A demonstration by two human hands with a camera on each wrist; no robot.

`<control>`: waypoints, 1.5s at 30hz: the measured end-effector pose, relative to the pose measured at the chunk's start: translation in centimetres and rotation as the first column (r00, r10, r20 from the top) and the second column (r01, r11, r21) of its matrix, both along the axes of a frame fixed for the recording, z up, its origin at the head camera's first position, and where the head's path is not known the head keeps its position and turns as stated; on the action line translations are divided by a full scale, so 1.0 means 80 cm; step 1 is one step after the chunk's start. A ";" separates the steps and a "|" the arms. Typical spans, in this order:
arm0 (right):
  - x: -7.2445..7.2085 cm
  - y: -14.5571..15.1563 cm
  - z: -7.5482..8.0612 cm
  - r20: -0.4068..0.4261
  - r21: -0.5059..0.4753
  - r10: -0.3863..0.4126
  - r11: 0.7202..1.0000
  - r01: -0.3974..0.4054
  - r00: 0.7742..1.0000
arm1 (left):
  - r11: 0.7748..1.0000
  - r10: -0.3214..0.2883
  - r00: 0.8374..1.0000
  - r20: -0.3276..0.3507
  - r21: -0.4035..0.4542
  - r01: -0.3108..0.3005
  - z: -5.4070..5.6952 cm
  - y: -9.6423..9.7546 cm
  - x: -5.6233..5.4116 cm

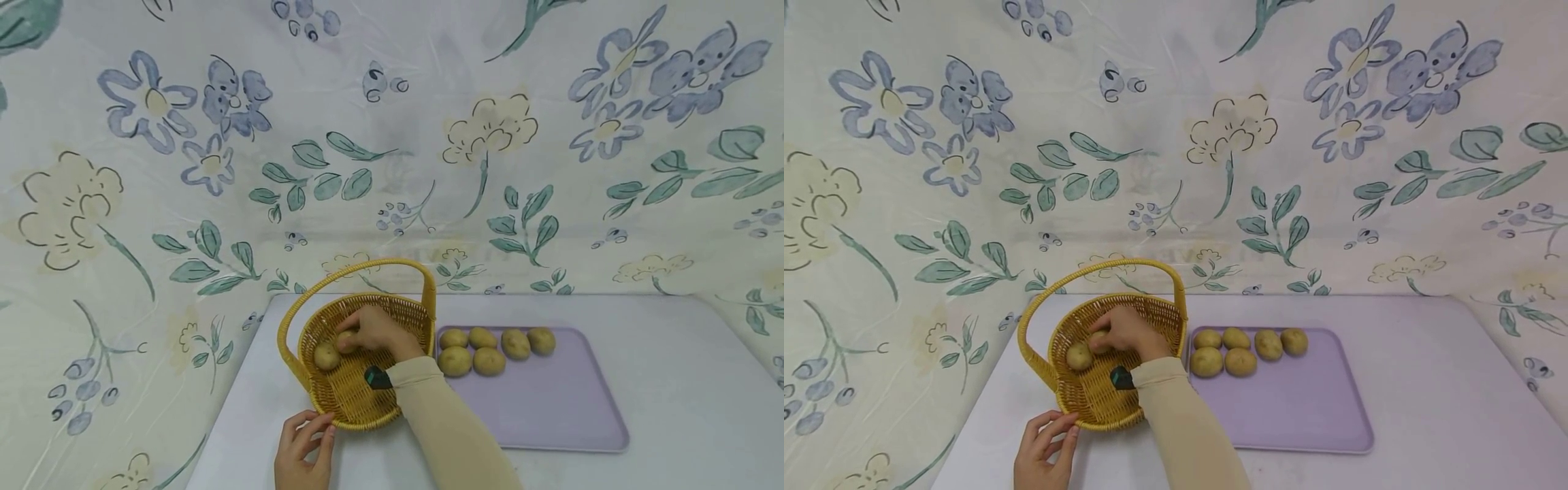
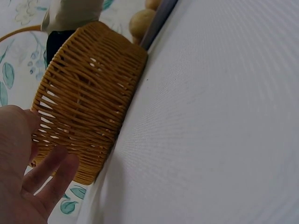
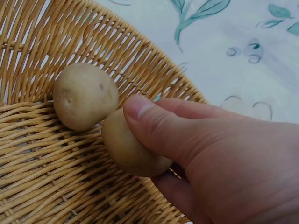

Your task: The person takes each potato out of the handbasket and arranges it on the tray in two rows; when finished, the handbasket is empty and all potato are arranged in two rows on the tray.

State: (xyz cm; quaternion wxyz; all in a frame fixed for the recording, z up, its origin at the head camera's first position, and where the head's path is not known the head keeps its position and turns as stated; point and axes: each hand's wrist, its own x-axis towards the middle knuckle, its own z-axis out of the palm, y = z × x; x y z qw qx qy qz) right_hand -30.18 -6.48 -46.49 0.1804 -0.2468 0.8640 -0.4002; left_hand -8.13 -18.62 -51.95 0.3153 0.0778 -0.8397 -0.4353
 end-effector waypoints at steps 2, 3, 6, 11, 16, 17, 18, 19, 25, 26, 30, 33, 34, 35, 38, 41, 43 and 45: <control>0.000 0.000 0.003 0.014 -0.036 -0.003 0.999 0.003 1.000 | 1.000 -0.005 1.000 -0.007 0.000 0.005 -0.001 0.000 0.000; 0.000 0.001 0.004 0.020 -0.054 -0.005 0.999 0.006 1.000 | 1.000 -0.009 1.000 -0.014 -0.002 0.009 -0.001 0.000 -0.001; 0.002 0.001 0.015 0.021 -0.087 -0.010 0.996 0.011 1.000 | 1.000 -0.015 1.000 -0.019 -0.002 0.015 -0.001 0.000 -0.002; 0.006 0.005 0.030 -0.019 -0.102 -0.033 0.994 0.031 0.999 | 1.000 -0.015 1.000 -0.015 -0.002 0.015 0.003 0.000 -0.002; 0.018 0.024 0.040 -0.019 -0.207 -0.036 0.978 0.031 0.999 | 1.000 -0.021 0.999 -0.027 0.008 0.021 0.003 0.001 -0.001; 0.022 0.030 0.044 -0.014 -0.235 -0.034 0.971 0.030 0.999 | 1.000 -0.021 0.999 -0.029 0.008 0.022 0.002 0.001 -0.001; 0.025 0.036 0.047 -0.012 -0.261 -0.034 0.965 0.030 0.999 | 1.000 -0.022 0.999 -0.031 0.008 0.022 0.002 0.000 -0.001; 0.028 0.042 0.050 -0.011 -0.287 -0.036 0.957 0.031 0.999 | 1.000 -0.024 0.999 -0.032 0.010 0.024 0.002 0.000 -0.001; 0.040 0.077 0.060 -0.029 -0.371 -0.058 0.927 0.043 0.998 | 1.000 -0.013 1.000 -0.026 0.011 0.013 0.001 -0.001 -0.002; 0.041 0.081 0.060 -0.031 -0.381 -0.061 0.924 0.045 0.998 | 1.000 -0.009 1.000 -0.024 0.012 0.009 0.001 -0.001 -0.002; 0.048 0.097 0.062 -0.029 -0.425 -0.062 0.904 0.044 0.998 | 1.000 0.003 1.000 -0.018 0.004 -0.003 0.000 0.000 -0.002; 0.055 0.105 0.063 -0.002 -0.459 -0.062 0.887 0.054 0.998 | 1.000 0.006 1.000 -0.022 0.007 -0.006 -0.001 0.000 -0.002; 0.058 0.108 0.064 0.017 -0.467 -0.068 0.882 0.068 0.998 | 1.000 0.007 1.000 -0.025 0.005 -0.007 -0.001 0.000 -0.002; 0.061 0.111 0.065 0.034 -0.469 -0.077 0.879 0.084 0.996 | 1.000 0.006 1.000 -0.028 0.003 -0.006 -0.002 0.001 -0.002; 0.068 0.119 0.066 0.056 -0.471 -0.097 0.875 0.112 0.994 | 1.000 -0.004 0.999 -0.047 0.003 0.004 -0.002 0.001 -0.002; 0.073 0.127 0.067 0.039 -0.472 -0.105 0.875 0.111 0.994 | 1.000 -0.009 0.998 -0.063 -0.004 0.009 -0.001 0.001 -0.003; 0.075 0.131 0.066 0.015 -0.482 -0.101 0.871 0.096 0.995 | 1.000 -0.007 0.997 -0.070 -0.009 0.006 -0.001 0.001 -0.003; 0.077 0.135 0.065 0.005 -0.489 -0.103 0.867 0.092 0.995 | 1.000 -0.002 0.997 -0.071 -0.014 0.001 -0.001 0.001 -0.003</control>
